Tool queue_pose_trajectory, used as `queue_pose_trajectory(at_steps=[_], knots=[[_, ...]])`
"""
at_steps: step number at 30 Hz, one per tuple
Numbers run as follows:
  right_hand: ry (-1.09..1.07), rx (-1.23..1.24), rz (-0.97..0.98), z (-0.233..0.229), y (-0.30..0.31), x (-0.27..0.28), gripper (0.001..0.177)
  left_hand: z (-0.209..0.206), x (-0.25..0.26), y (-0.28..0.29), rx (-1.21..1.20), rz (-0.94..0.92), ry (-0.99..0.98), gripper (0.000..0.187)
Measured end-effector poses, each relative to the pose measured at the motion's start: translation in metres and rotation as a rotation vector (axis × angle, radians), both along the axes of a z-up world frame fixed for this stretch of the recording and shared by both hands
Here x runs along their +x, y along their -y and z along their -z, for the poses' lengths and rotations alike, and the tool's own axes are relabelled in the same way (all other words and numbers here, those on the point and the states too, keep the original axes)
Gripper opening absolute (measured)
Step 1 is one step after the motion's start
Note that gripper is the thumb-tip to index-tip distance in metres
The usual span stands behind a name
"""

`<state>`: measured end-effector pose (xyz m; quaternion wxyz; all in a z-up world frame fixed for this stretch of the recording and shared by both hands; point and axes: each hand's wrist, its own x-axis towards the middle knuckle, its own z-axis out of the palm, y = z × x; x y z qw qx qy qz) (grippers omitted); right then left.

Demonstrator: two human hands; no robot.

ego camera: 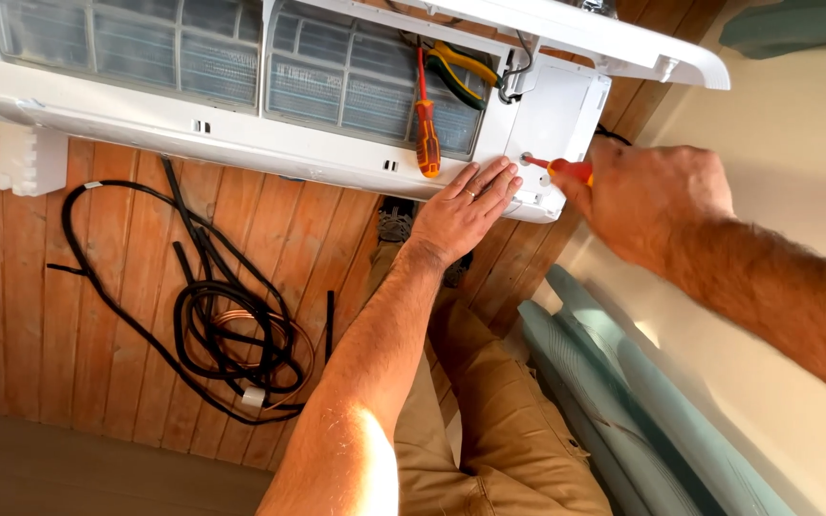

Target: Connecting electrical wiring and insulating copper pipes for an indoor air conditioner unit.

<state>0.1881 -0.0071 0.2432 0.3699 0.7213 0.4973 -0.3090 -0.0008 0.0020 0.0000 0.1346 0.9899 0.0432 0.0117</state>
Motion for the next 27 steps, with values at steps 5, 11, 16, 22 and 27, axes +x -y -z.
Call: queue_pose_trajectory(at_steps=[5,11,16,22,27], knots=[[-0.111,0.418,-0.663,0.027,0.046,0.029,0.049,0.001,-0.002,0.001,0.01,-0.002,-0.001,0.058],[0.053,-0.082,-0.106,-0.001,0.0,0.006,0.054,0.002,0.001,0.003,-0.003,-0.002,-0.02,0.058],[-0.186,0.589,-0.644,0.029,0.05,0.032,0.043,0.003,-0.004,0.002,0.012,-0.031,0.035,0.058],[0.033,-0.103,0.055,0.005,-0.002,0.006,0.053,0.002,0.001,0.001,0.008,0.008,-0.038,0.058],[0.032,-0.212,-0.066,0.005,0.004,0.016,0.04,0.004,-0.003,0.001,0.014,-0.004,0.013,0.058]])
